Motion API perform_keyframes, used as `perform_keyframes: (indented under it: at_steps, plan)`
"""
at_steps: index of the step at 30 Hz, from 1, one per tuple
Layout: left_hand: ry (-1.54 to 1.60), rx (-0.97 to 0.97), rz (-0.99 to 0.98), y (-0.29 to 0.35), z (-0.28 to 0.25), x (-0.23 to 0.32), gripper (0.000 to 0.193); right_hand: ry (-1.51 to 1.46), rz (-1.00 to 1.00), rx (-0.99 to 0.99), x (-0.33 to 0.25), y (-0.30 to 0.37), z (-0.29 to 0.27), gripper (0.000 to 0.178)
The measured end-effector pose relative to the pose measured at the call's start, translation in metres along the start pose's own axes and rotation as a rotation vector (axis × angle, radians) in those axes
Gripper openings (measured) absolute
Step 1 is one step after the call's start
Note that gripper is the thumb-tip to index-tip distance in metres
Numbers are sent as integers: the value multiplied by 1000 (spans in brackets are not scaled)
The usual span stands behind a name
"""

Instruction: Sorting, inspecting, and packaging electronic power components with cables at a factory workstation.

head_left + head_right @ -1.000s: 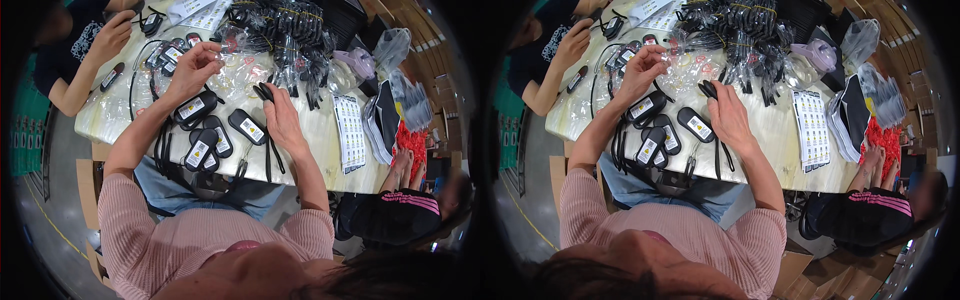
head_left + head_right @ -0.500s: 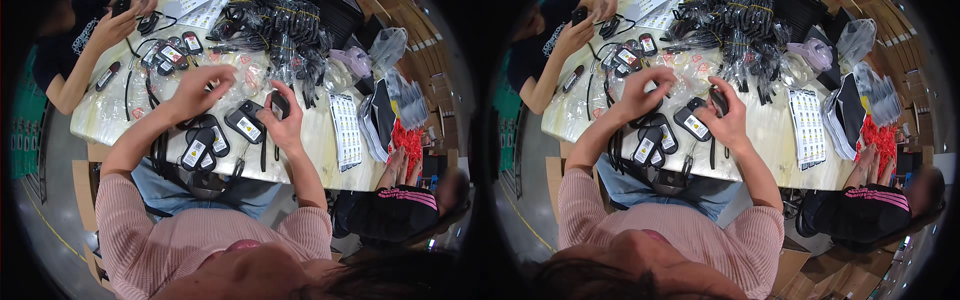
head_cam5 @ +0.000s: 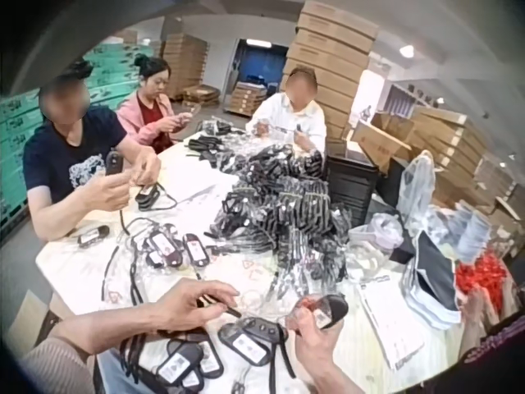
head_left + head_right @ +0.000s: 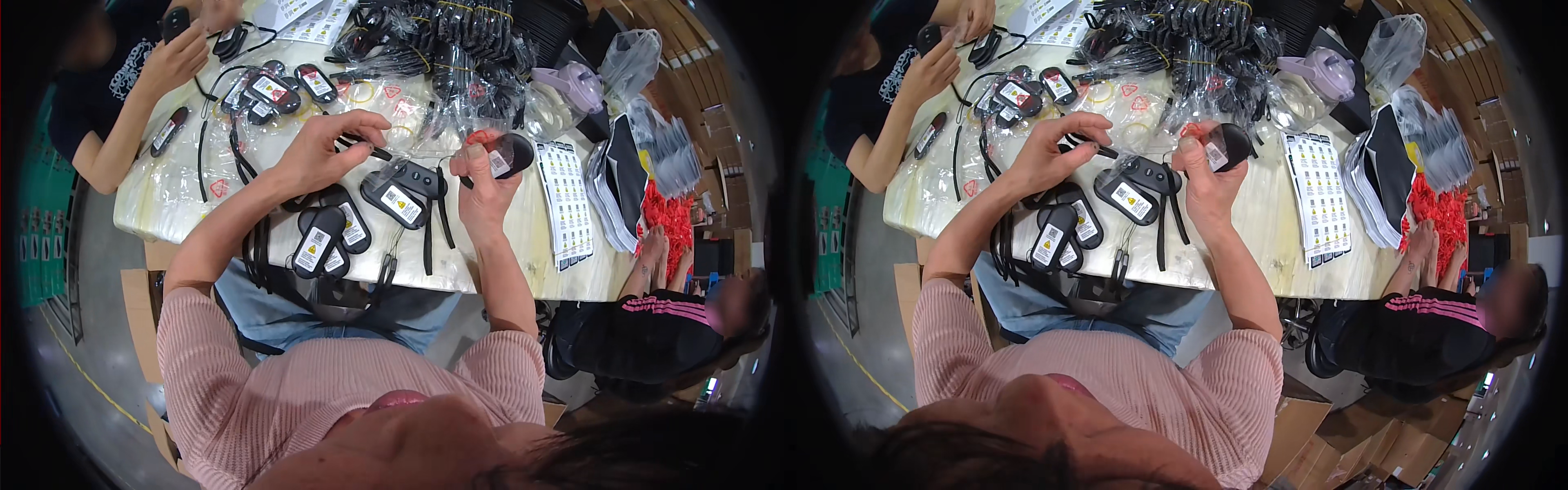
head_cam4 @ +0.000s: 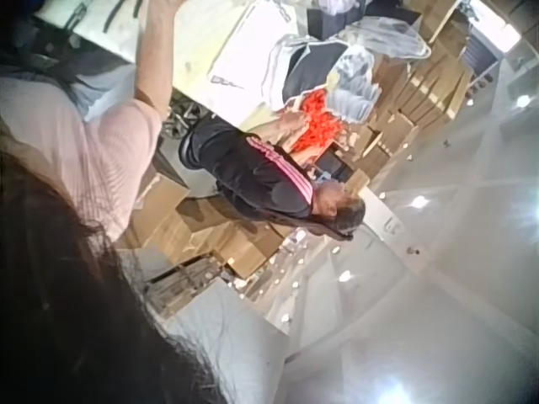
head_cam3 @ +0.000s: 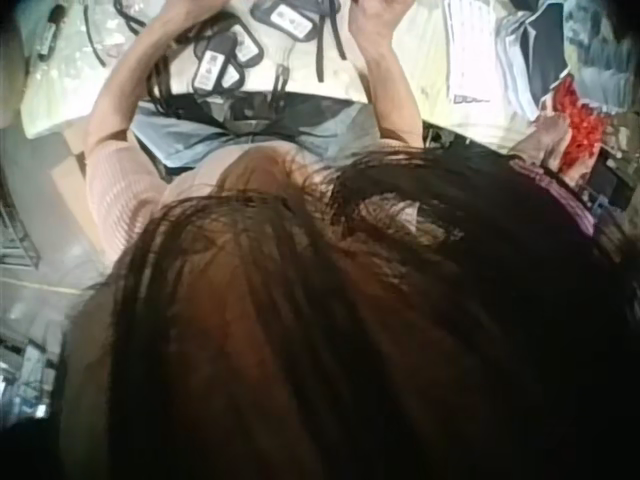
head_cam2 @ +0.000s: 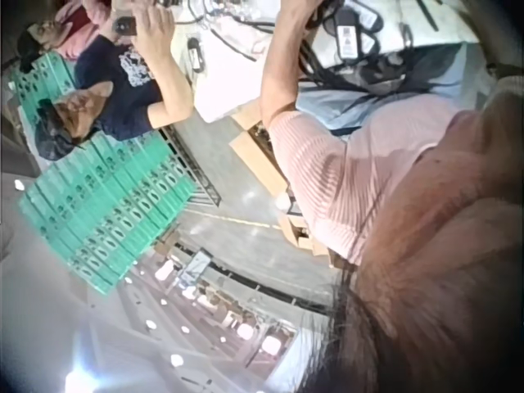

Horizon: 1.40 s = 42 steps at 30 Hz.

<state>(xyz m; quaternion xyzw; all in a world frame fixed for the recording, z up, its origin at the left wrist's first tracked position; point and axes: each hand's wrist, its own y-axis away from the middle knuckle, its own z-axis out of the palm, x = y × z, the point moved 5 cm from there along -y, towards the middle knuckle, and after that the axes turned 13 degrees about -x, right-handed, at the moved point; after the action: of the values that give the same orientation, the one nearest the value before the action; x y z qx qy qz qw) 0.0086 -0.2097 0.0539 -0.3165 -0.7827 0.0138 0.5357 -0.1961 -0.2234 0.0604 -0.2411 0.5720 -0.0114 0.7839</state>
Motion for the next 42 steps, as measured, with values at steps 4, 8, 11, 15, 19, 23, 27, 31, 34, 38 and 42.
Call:
perform_keyframes:
  at_steps: [4,8,11,15,19,23,27,31,34,38,42]
  plan:
    - [-14,-104,-352,2,-2,-14,34,-52,-79,11,-6,0,-3,17]
    - [-112,-15,-148,-5,-9,0,31,-112,-56,5,-3,-4,-5,17]
    - [226,-2,-27,-6,-4,8,21,-156,-1,-5,2,-4,-1,16]
    - [341,-100,-198,-2,2,-1,20,-188,65,-58,9,-3,8,16]
    - [325,-62,-280,0,-1,-9,20,-145,74,-137,10,-2,16,17]
    - [151,-126,-255,1,-1,-12,25,-97,86,-154,10,-1,17,18]
    - [377,-95,-114,-3,7,-1,21,-121,97,-124,9,-3,15,19]
    - [472,-100,-204,-2,5,-5,18,-228,132,-41,12,-6,10,19]
    - [490,-101,-230,-1,1,-11,19,-291,172,-44,16,-6,9,18]
    - [524,-134,-256,-1,-1,-15,17,-263,203,-91,18,-4,13,18]
    - [567,-115,-251,-2,1,-12,18,-294,211,-99,19,-4,13,17]
